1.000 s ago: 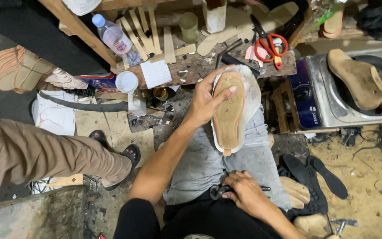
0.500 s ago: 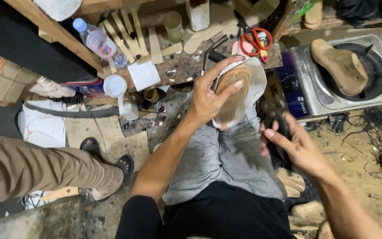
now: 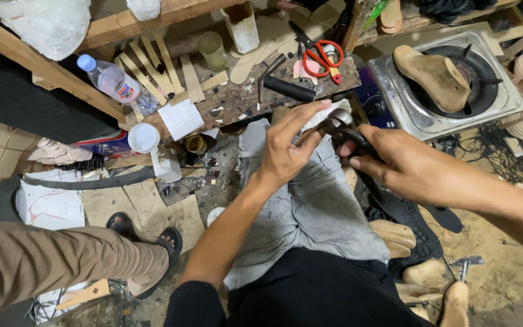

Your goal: The person sits on the floor and pulls a white fabric shoe upper over a wooden shoe last, smoothing and pressing it into place. They use pincers to grip the upper and a hammer to tap and set it around the last, turning the shoe to work different sides.

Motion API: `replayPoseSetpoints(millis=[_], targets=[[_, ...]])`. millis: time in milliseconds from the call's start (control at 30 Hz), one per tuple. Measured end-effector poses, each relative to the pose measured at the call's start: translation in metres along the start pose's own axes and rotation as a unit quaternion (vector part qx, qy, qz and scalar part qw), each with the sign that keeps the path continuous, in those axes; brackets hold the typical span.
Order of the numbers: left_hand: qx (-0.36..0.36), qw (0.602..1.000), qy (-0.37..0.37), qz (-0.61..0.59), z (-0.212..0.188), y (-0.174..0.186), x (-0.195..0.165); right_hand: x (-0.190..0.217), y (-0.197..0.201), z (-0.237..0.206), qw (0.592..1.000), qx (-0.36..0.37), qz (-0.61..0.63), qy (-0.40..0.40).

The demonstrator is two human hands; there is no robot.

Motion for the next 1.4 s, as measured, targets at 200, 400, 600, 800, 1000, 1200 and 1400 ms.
replayPoseSetpoints(millis=[200, 400, 600, 800, 1000, 1200, 1400], targets=[[0.014, 1.000, -0.011, 0.003, 0.002, -0.004, -0.006, -0.012, 0.006, -0.009, 0.947, 0.116, -0.106, -0.280], [-0.014, 0.999, 0.034, -0.014, 0.006, 0.014, 0.006, 0.008, -0.013, 0.013, 0.991, -0.106, -0.078, -0.029], [-0.026, 0.998, 0.051, -0.018, 0.005, 0.031, 0.025, -0.012, -0.053, 0.040, 0.973, -0.230, 0.004, 0.000], [-0.019, 0.999, 0.049, -0.007, -0.002, 0.029, 0.037, -0.029, -0.072, 0.051, 0.963, -0.267, 0.031, 0.020], [-0.023, 1.000, 0.014, 0.010, -0.005, 0.024, 0.044, -0.020, -0.074, 0.061, 0.946, -0.308, 0.035, 0.095], [-0.009, 0.999, -0.009, 0.048, 0.000, 0.026, 0.038, -0.018, -0.053, 0.039, 0.984, -0.173, -0.032, 0.002], [0.005, 0.998, 0.012, 0.062, 0.004, 0.022, 0.019, -0.017, -0.057, 0.037, 0.974, -0.222, -0.041, 0.024]])
Point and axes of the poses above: each hand's wrist, its own z-axis towards the middle knuckle, its own y-axis out of the back of the hand, x = y × z, the point moved 6 cm from there along z, towards the middle knuckle, and after that the axes turned 13 degrees about -y, right-handed, at the moved point
